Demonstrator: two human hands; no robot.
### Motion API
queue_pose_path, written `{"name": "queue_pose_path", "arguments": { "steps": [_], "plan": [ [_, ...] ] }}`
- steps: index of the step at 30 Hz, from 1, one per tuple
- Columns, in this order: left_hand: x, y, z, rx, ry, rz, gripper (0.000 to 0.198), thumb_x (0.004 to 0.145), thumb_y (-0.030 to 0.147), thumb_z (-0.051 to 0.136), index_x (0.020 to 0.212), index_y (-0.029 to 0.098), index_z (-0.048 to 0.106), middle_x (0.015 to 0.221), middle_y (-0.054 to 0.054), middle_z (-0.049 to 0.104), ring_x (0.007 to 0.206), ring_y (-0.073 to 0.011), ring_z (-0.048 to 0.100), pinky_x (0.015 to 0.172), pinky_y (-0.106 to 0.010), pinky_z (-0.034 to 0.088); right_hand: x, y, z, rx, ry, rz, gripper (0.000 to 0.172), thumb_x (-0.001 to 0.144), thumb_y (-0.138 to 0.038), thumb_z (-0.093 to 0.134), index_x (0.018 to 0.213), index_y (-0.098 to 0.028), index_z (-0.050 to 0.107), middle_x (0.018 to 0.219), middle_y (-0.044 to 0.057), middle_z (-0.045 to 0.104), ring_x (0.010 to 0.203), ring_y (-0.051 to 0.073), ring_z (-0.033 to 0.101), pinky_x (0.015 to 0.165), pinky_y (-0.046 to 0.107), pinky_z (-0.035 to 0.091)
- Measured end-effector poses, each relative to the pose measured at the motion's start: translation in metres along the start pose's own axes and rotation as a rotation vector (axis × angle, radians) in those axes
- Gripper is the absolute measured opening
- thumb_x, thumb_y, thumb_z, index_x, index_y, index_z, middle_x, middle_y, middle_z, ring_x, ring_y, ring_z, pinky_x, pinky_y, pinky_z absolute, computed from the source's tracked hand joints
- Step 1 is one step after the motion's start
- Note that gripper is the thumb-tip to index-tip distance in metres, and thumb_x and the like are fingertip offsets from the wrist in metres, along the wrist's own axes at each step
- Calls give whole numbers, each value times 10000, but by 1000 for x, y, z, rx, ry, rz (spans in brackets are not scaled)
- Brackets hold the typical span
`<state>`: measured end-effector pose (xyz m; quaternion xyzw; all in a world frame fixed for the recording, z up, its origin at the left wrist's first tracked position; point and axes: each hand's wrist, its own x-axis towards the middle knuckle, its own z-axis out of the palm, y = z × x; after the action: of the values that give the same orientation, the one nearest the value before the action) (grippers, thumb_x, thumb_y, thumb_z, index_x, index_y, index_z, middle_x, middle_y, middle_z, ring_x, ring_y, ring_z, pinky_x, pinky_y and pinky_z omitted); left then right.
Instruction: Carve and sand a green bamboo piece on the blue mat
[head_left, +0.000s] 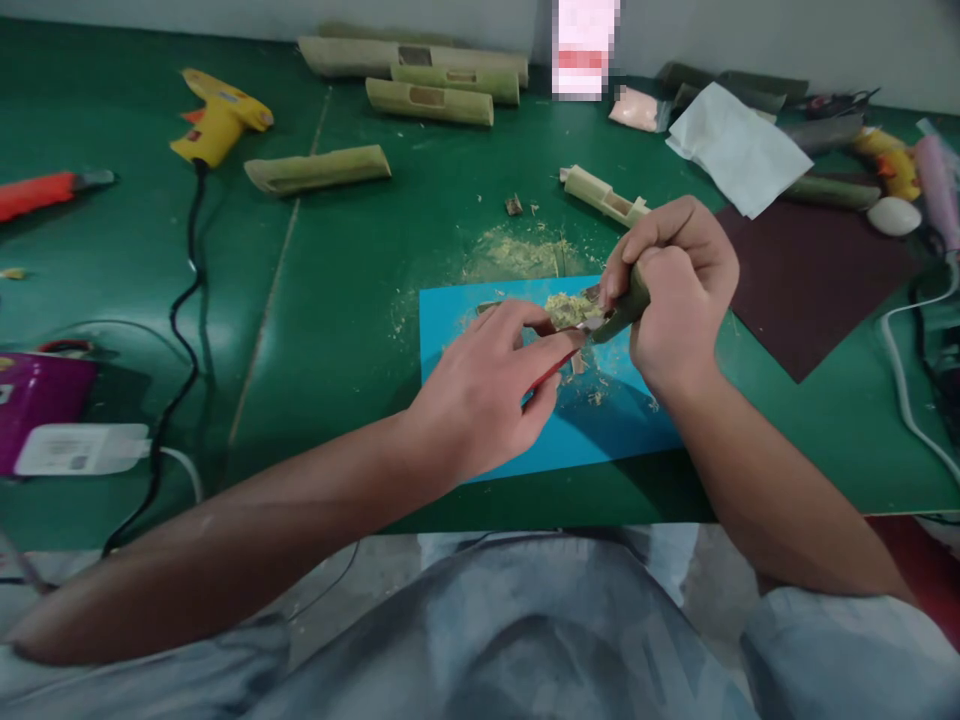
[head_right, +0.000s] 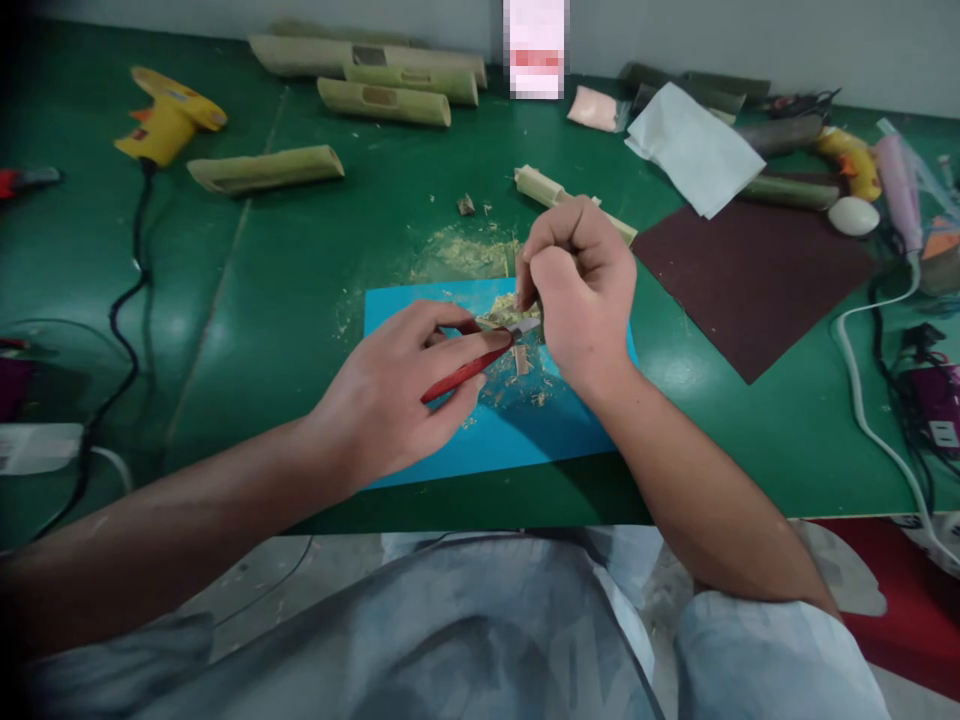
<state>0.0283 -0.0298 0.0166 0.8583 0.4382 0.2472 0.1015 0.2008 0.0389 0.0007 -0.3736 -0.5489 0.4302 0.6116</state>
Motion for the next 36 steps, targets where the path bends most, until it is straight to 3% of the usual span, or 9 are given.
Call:
{"name": "queue_pose_path", "arguments": {
  "steps": [8, 12, 17, 21, 28, 36],
  "plan": [
    [5, -1, -1, -6, -182, -129, 437, 908, 194, 574, 1339, 264, 587, 1114, -74, 650, 986, -220, 636, 832, -341, 518, -3, -4, 5, -105, 50, -133, 168, 891, -227, 485, 756, -292, 561, 659, -18, 546, 569, 161, 525, 578, 344, 452],
    [9, 1, -5, 20, -206, -154, 398, 935, 298, 567, 1332, 289, 596, 1021, -46, 684, 959, -217, 634, 810, -326, 502, -2, -6, 3, -73, 16, -146, 218, 877, -169, 484, 724, -286, 585, 609, -32, 500, 493, 143, 450, 518, 331, 393],
    [11, 1, -6, -83, -230, -172, 435, 923, 230, 533, 1352, 268, 595, 957, -56, 619, 847, -178, 605, 750, -295, 491, 0, -8, 5, -27, 24, -82, 192, 879, -217, 553, 696, -274, 559, 570, -31, 473, 513, 149, 462, 559, 344, 429],
    [15, 2, -6, -139, -229, -191, 387, 942, 249, 528, 1318, 262, 617, 894, -43, 619, 841, -177, 603, 747, -290, 486, 1, -8, 7, -34, 65, -118, 217, 851, -171, 511, 669, -270, 573, 539, -25, 466, 472, 143, 422, 493, 335, 377],
    [21, 11, 1, 7, -239, -236, 296, 935, 237, 520, 1186, 216, 675, 907, -65, 659, 825, -195, 629, 732, -311, 502, 7, 1, 4, -62, -2, -57, 263, 887, -376, 593, 656, -279, 512, 543, -10, 477, 556, 195, 541, 520, 367, 413],
    [20, 8, 16, 97, -190, -187, 346, 941, 256, 497, 1251, 216, 645, 946, -99, 661, 777, -207, 634, 681, -324, 503, 12, -5, -1, -158, -66, -22, 328, 801, -506, 655, 629, -303, 464, 478, -2, 439, 559, 237, 526, 503, 390, 390]
  ]
}}
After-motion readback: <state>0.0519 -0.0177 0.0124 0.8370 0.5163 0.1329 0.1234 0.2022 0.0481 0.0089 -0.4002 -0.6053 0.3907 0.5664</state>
